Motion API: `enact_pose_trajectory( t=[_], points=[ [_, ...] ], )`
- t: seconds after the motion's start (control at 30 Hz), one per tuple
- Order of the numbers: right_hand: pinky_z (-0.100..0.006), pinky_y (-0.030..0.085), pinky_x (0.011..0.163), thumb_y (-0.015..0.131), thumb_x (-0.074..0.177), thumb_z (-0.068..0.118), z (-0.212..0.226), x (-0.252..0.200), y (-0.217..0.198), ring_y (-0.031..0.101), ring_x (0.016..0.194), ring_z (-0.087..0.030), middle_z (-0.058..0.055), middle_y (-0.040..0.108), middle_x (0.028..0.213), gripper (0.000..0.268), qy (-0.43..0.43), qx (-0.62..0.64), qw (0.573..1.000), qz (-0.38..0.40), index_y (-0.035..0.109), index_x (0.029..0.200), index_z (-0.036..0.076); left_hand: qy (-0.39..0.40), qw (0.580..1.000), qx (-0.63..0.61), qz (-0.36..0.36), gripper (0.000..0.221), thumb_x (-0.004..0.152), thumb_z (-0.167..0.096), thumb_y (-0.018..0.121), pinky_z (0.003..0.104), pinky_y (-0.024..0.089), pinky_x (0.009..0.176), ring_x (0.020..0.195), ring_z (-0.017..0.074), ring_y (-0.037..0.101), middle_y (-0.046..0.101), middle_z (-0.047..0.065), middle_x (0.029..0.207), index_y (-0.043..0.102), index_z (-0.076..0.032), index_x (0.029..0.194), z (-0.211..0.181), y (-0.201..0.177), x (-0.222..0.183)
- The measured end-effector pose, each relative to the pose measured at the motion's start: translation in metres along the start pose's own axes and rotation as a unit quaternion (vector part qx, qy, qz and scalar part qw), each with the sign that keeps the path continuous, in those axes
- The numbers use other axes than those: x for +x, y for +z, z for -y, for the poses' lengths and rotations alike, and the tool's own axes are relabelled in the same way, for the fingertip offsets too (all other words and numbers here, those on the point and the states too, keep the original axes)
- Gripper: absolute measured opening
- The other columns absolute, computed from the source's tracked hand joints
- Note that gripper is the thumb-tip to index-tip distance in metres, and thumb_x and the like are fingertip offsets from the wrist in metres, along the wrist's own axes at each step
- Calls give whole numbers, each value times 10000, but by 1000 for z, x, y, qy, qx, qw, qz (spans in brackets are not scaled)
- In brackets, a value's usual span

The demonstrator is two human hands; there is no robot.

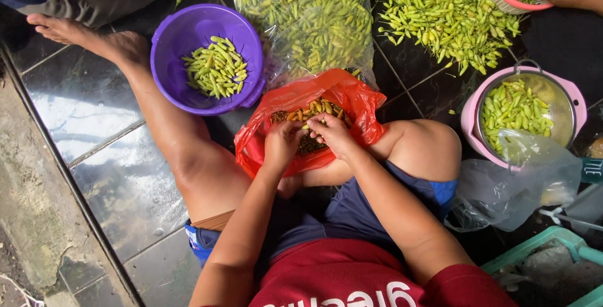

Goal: Removing stems from small green produce by hand and sorting them into a bowl while sitting on the floor.

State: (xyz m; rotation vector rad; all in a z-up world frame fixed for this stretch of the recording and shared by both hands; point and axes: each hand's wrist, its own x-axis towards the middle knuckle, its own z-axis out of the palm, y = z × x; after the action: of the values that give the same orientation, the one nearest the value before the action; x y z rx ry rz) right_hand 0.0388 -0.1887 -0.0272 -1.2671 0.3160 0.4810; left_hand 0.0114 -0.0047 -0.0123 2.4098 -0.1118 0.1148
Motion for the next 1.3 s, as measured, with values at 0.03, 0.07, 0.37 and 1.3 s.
enact_pose_trajectory(
  t=[0.03, 0.07, 0.37, 1.3],
  points=[
    [-138, 486, 496, 712, 975, 116, -2, 0, 0, 693, 688, -143, -105, 667, 880, 141, -6, -4, 1000, -2, 658, 1087, 49, -82, 995, -58, 14, 279, 865, -557, 779, 414, 568, 781, 874, 216, 704, 716, -27, 803, 766, -321, 1013, 8, 9, -6],
    [-138, 486, 496, 712, 975, 116, -1, -2, 1, 693, 688, -143, -105, 667, 880, 141, -8, -7, 1000, -1, 658, 1087, 49, -81, 995, -60, 11, 279, 865, -557, 779, 414, 568, 781, 874, 216, 704, 716, -27, 803, 766, -321, 1013, 9, 8, -8],
    [-143, 457, 496, 712, 995, 176, 13, -21, 4, 673, 663, -140, -92, 660, 875, 104, 2, 23, 1000, 14, 648, 1040, 108, -192, 871, -446, 73, 135, 1011, -193, 696, 288, 543, 805, 762, 98, 589, 691, -4, 749, 763, -77, 995, -13, -11, -14],
    [-199, 495, 576, 747, 964, 280, 46, -16, 3, 746, 750, -219, -106, 754, 897, 177, 96, 176, 980, 0, 640, 884, 164, -19, 967, -253, 22, 157, 889, -250, 815, 391, 543, 817, 848, 260, 673, 726, 82, 839, 756, -122, 958, 6, 13, -13]
  ],
)
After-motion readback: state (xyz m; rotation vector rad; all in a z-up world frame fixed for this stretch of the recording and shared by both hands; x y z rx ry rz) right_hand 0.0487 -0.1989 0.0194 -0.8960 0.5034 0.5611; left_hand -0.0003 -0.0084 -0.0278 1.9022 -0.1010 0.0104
